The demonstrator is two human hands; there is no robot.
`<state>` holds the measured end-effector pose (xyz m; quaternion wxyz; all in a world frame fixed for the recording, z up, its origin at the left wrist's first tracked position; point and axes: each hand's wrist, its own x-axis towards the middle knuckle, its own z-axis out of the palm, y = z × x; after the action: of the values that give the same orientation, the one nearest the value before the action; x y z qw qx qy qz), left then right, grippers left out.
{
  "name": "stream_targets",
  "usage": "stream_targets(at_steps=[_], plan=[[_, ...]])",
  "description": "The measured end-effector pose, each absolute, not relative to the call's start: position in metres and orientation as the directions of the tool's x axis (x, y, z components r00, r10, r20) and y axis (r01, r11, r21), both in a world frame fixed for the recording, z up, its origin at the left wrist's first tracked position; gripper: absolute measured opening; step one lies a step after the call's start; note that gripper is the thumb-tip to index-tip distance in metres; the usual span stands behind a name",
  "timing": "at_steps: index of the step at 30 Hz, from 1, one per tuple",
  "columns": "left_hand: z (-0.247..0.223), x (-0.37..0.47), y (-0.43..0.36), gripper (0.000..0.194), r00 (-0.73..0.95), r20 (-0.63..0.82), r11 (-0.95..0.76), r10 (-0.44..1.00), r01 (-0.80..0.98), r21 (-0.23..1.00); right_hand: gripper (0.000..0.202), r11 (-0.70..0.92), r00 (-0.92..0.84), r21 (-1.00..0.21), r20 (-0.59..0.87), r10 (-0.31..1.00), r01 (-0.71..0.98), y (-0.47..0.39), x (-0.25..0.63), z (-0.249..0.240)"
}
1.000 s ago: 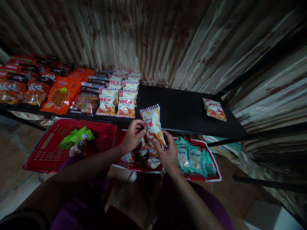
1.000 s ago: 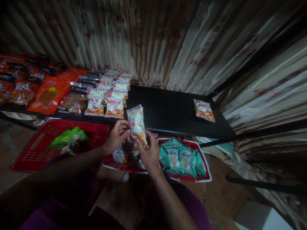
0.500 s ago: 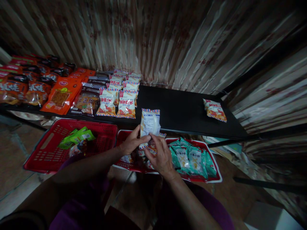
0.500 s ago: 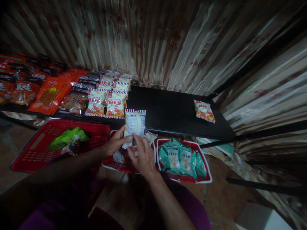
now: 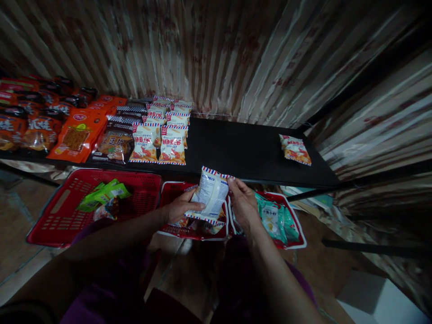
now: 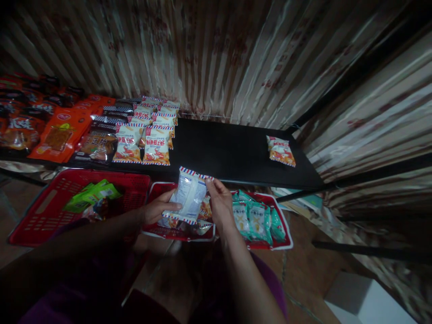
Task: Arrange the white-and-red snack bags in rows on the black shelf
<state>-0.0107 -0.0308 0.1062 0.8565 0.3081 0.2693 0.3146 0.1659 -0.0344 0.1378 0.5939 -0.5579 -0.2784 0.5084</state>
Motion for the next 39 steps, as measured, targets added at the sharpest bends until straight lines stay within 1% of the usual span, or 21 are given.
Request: stream_targets(at_steps=[5, 9, 12, 15, 16, 19, 22, 24, 27, 34, 37, 39], plan=[[0.105, -0.008, -0.034, 0.058, 0.658, -0.25, 0.612, 0.711, -0.403, 0.68, 0.026, -0.071, 0.463, -0.913, -0.269, 0.844, -0.402, -0.036, 0.163, 0.144], [0.103, -0.008, -0.033, 0.056, 0.65, -0.234, 0.591, 0.723, -0.407, 0.696, 0.023, -0.072, 0.473, -0.917, -0.268, 0.84, -0.391, -0.035, 0.165, 0.141], [0.097, -0.011, -0.031, 0.06, 0.642, -0.249, 0.565, 0.725, -0.349, 0.747, 0.026, -0.083, 0.459, -0.953, -0.216, 0.862, -0.293, -0.032, 0.169, 0.139], [0.091, -0.015, -0.031, 0.066, 0.664, -0.259, 0.53, 0.701, -0.242, 0.813, 0.031, -0.07, 0.419, -0.993, -0.102, 0.902, -0.092, -0.031, 0.174, 0.141], [0.089, -0.016, -0.031, 0.066, 0.681, -0.256, 0.519, 0.686, -0.212, 0.828, 0.032, -0.083, 0.381, -0.996, -0.091, 0.92, -0.037, -0.031, 0.176, 0.142], [0.086, -0.019, -0.033, 0.065, 0.732, -0.231, 0.492, 0.641, -0.16, 0.856, 0.032, -0.152, 0.249, -0.987, -0.137, 0.959, 0.044, -0.032, 0.179, 0.141], [0.087, -0.02, -0.033, 0.065, 0.747, -0.224, 0.461, 0.626, -0.122, 0.879, 0.03, -0.172, 0.188, -0.982, -0.154, 0.97, 0.082, -0.032, 0.181, 0.137], [0.087, -0.021, -0.031, 0.064, 0.746, -0.228, 0.435, 0.626, -0.092, 0.896, 0.028, -0.154, 0.202, -0.982, -0.13, 0.971, 0.107, -0.031, 0.181, 0.135], [0.088, -0.02, -0.03, 0.061, 0.765, -0.235, 0.421, 0.6, -0.053, 0.905, 0.028, -0.12, 0.271, -0.982, -0.077, 0.96, 0.147, -0.03, 0.18, 0.133], [0.085, -0.019, -0.03, 0.06, 0.778, -0.222, 0.441, 0.587, -0.078, 0.894, 0.025, -0.089, 0.391, -0.949, 0.038, 0.92, 0.302, -0.029, 0.174, 0.132], [0.084, -0.02, -0.03, 0.06, 0.789, -0.235, 0.463, 0.568, -0.07, 0.884, 0.025, -0.084, 0.385, -0.937, 0.057, 0.921, 0.339, -0.027, 0.175, 0.132], [0.085, -0.021, -0.029, 0.06, 0.773, -0.253, 0.466, 0.582, -0.062, 0.883, 0.025, -0.064, 0.366, -0.929, 0.08, 0.927, 0.364, -0.026, 0.177, 0.131]])
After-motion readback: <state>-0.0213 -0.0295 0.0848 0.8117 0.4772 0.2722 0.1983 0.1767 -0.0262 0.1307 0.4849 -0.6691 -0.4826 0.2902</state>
